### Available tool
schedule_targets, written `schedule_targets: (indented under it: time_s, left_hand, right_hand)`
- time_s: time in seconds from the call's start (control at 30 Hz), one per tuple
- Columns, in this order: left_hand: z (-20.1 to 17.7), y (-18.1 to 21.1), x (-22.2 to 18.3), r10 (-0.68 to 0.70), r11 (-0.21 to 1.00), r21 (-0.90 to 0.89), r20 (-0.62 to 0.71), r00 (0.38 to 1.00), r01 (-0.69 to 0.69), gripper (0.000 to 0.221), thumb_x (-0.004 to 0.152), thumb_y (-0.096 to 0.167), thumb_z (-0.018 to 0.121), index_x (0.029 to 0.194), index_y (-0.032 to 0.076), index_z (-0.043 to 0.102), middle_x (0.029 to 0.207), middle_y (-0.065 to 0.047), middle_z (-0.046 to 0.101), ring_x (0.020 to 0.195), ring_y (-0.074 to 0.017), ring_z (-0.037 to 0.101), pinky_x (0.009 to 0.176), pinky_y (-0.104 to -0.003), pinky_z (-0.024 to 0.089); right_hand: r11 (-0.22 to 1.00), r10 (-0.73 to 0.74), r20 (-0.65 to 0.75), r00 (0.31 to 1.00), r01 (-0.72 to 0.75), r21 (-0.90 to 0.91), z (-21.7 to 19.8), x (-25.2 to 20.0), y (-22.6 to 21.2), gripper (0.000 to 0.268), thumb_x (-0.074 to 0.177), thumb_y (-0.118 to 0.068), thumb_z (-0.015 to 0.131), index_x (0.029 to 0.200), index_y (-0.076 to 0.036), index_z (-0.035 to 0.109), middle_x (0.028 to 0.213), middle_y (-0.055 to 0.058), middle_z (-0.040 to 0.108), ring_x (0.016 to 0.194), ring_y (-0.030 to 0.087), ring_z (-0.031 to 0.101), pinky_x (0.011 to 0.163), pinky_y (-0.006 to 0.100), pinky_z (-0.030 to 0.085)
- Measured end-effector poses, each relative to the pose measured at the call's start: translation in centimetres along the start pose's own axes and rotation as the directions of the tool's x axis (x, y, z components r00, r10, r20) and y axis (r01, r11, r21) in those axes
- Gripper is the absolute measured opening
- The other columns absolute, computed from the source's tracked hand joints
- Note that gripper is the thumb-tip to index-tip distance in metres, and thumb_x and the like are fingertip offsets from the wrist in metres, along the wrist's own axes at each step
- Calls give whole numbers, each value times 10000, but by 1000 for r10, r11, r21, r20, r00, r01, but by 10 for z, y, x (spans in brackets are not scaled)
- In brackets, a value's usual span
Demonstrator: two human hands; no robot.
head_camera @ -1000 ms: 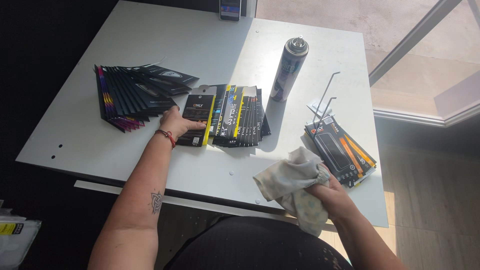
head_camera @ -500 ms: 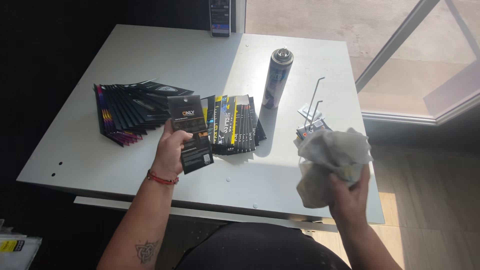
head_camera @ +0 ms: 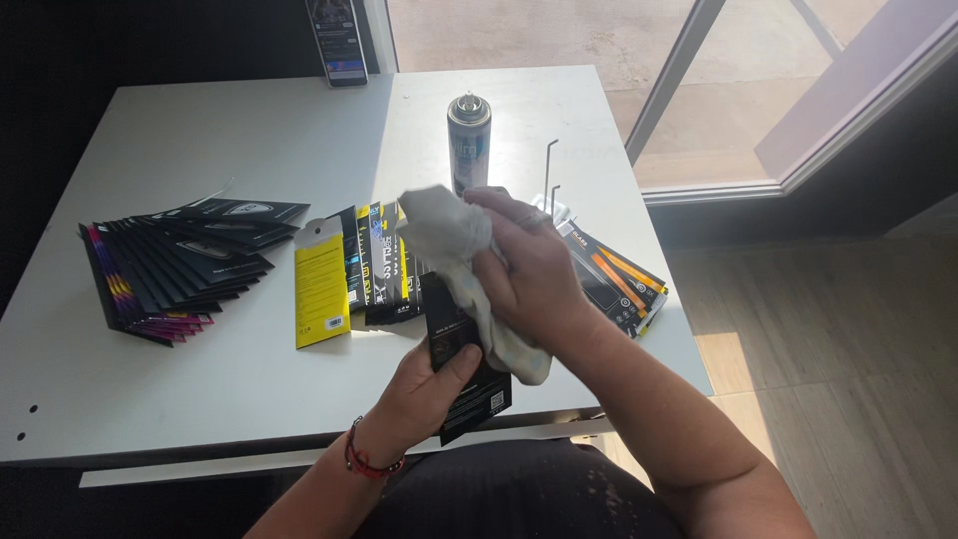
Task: The person cleans several screen protector packages using a cloth and a spray, handling them one at a time and placing them into stacks on a table.
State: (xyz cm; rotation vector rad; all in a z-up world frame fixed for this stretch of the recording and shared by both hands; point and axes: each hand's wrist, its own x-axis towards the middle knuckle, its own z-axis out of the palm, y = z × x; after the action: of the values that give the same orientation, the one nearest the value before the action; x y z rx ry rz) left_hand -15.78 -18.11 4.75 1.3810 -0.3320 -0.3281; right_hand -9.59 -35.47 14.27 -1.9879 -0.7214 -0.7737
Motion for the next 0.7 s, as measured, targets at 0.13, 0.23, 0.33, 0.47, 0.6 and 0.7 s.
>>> schedule_targets:
  time_s: [0.13,0.23,0.33,0.47,0.6,0.7]
  left_hand:
    - [-3,17,9,-128,992,10,-17,992,128,418,963,254,601,1329,53,627,1132,-86,759,1056,-223,746,923,-386,651]
    - [-7,-5,9,308,866,354,179,934,-353,296,1012,202,580,1286,96,613,1269,-77,671,1224,-215,606,1105,-357,503]
    - [-3,12,12,-23,951,308,44,999,9,78,861,63,653,886,28,718,823,8,702,833,-82,616,715,-284,534]
    - [-5,17,9,223,938,233,159,962,-257,202,979,112,622,1163,27,618,1007,-44,706,910,-144,660,818,-301,573]
    - [-4,30,10,221,969,84,127,967,-232,282,1003,107,575,1269,14,586,1108,-100,700,1040,-196,703,887,-332,644]
    - [2,15,21,307,943,-126,-32,951,-308,375,1043,128,462,1376,-39,502,1061,-214,773,971,-170,687,858,-357,585]
  right_hand:
    - [924,375,-63,925,-367,106,-34,14,-8,418,1068,-358,465,729,-113,477,740,-4,504,720,137,473,692,322,407]
    - [996,67,478,876,-32,-80,-28,-3,-24,522,863,-476,718,1290,-183,655,1249,75,725,1111,292,695,969,546,464]
    - [995,102,420,902,-88,-52,-29,-6,-3,362,875,-463,751,1024,-143,669,670,53,636,561,262,583,598,389,444]
    - [907,274,333,902,-358,224,-41,-36,37,232,865,-269,793,914,-92,651,773,-11,618,686,117,548,628,290,469]
    - [239,705,159,691,-443,864,-43,-46,54,141,1008,-272,653,1123,-191,639,850,-67,588,738,54,558,677,236,478]
    - [428,581,74,811,-382,819,-28,-72,54,214,982,-259,632,1136,-112,647,948,36,605,853,159,576,777,321,470]
